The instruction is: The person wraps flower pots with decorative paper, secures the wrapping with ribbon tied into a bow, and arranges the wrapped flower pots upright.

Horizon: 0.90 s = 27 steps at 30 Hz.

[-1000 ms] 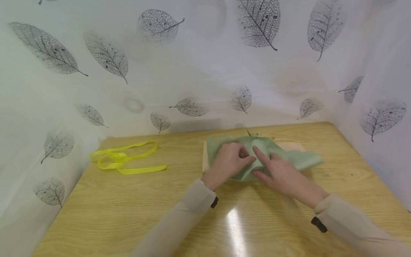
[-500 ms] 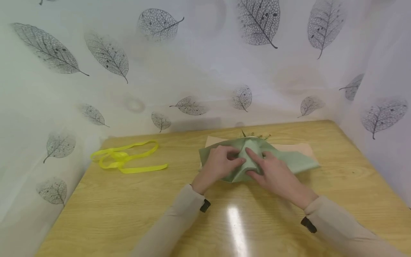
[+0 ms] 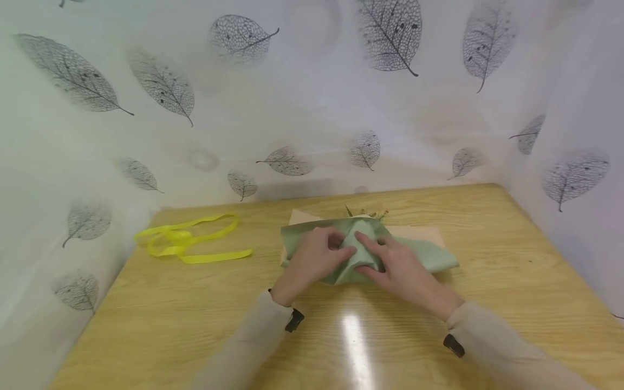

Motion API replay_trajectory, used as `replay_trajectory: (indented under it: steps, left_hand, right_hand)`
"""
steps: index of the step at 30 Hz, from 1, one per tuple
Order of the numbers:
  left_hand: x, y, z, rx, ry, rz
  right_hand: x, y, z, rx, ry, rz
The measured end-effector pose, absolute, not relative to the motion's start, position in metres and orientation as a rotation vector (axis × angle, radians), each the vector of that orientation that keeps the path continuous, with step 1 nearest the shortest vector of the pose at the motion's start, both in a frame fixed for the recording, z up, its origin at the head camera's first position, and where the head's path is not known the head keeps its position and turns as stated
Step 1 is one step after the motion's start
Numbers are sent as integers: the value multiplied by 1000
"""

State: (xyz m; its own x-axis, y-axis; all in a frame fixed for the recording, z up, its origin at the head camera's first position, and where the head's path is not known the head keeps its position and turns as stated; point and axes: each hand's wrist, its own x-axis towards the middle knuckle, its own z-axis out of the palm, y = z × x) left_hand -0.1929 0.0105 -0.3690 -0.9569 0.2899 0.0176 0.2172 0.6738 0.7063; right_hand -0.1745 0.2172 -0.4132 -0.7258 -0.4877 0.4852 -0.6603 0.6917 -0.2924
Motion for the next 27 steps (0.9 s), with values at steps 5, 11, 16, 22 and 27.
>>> replay_trajectory:
  steps: [5,11,16,22,27]
  left_hand:
    - [-185,-15,-373,333,2711,1264]
    - [-184,-29,-383,265,2658,1391]
    - [-181,-28,-386,280,2713,1323]
    - [-181,-25,-385,379,2814,1124]
    - [-189,-26,-379,429,3000,1022]
  right_hand:
    - [-173,200,-411,927,-2563,669]
    - [-167,191,-407,867,-2670,613]
    - [-163,191,-412,892,-2686,452]
    - [-161,188,-417,988,-2605,254]
    - [-163,185,-417,1006,-2580,207]
